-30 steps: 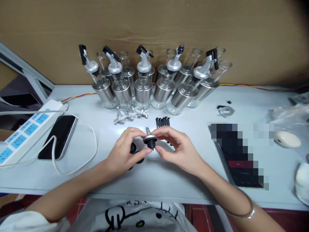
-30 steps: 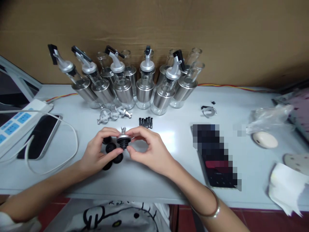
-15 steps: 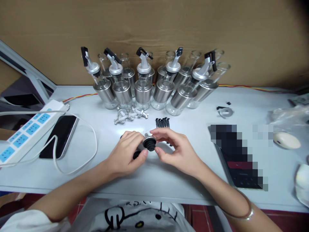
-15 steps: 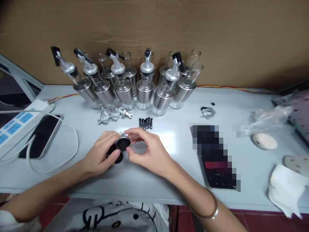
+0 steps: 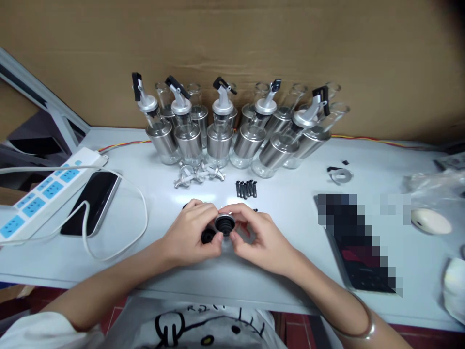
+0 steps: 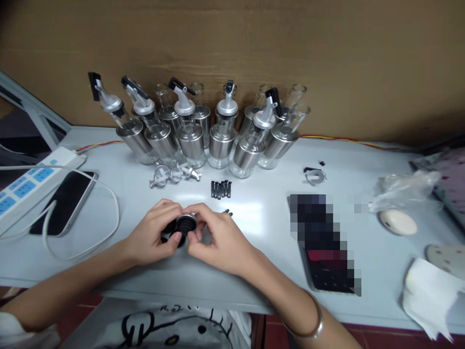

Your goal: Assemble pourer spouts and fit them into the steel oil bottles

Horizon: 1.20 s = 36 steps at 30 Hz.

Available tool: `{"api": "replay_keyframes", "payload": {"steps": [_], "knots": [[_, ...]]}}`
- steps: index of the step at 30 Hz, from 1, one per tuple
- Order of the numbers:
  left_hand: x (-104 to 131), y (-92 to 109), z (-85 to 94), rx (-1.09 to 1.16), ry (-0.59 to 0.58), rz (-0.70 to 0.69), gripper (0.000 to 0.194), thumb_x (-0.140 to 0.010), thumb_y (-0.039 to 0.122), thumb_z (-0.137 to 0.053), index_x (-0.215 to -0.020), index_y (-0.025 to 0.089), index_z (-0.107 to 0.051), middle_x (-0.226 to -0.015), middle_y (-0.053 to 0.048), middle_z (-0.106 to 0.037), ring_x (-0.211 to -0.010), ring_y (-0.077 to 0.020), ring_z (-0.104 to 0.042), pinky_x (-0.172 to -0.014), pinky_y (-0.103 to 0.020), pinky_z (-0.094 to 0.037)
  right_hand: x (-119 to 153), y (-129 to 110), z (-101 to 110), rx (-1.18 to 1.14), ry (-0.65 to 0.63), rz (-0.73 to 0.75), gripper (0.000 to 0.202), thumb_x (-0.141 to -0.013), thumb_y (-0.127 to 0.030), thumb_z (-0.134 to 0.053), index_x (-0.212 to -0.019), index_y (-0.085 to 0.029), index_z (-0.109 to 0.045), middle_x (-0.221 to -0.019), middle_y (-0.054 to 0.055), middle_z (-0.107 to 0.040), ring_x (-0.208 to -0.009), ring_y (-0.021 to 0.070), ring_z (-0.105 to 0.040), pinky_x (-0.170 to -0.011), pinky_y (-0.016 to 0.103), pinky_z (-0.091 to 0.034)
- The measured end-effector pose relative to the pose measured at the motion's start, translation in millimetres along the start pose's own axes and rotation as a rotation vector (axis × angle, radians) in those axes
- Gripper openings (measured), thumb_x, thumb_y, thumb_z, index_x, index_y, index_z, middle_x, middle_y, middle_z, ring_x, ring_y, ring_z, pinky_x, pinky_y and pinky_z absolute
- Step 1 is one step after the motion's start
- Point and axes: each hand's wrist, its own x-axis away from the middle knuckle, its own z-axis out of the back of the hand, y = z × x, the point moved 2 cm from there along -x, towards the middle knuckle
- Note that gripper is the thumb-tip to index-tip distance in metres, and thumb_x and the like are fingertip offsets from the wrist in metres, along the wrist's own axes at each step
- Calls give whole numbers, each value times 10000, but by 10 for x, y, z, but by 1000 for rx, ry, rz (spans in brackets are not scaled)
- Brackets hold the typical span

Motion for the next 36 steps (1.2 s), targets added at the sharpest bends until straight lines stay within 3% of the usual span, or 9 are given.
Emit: {"api": "replay_keyframes", "payload": {"steps": [11,23,31,36], "knots": [[17,-39,-18,-29,-13,-6,133,-786,301,-394,-736,194,-455,-649,26,-513,-594,-133,-456,-735,-325,-398,-6,51,-26,-42,-17,-22,307,-721,-160,-545,-1018,-201,-480,-707,-29,-622,-542,85,-538,-532,206,-432],[9,-20,-13,-66,33,-20,22,-717,221,-427,-702,209,-416,-595,57,-496,-544,-123,-456,-762,-320,-391,-17,42,3,-51,-23,-22,290,-715,-135,-530,-994,-209,-502,-740,-31,-653,-486,63,-488,-460,175,-392],[23,-35,-37,-97,34,-28,118,-768,265,-429,-672,200,-406,-562,69,-464,-512,-105,-431,-815,-341,-374,-27,30,-3,-20,4,-31,255,-679,-123,-528,-926,-184,-537,-614,-52,-567,-427,53,-426,-399,161,-311],[28,-50,-48,-117,44,-45,134,-790,276,-435,-682,195,-435,-581,57,-507,-527,-107,-465,-836,-369,-392,-6,49,-2,51,17,-13,234,-688,-138,-537,-916,-190,-533,-607,-52,-568,-432,64,-439,-419,175,-335]]}}
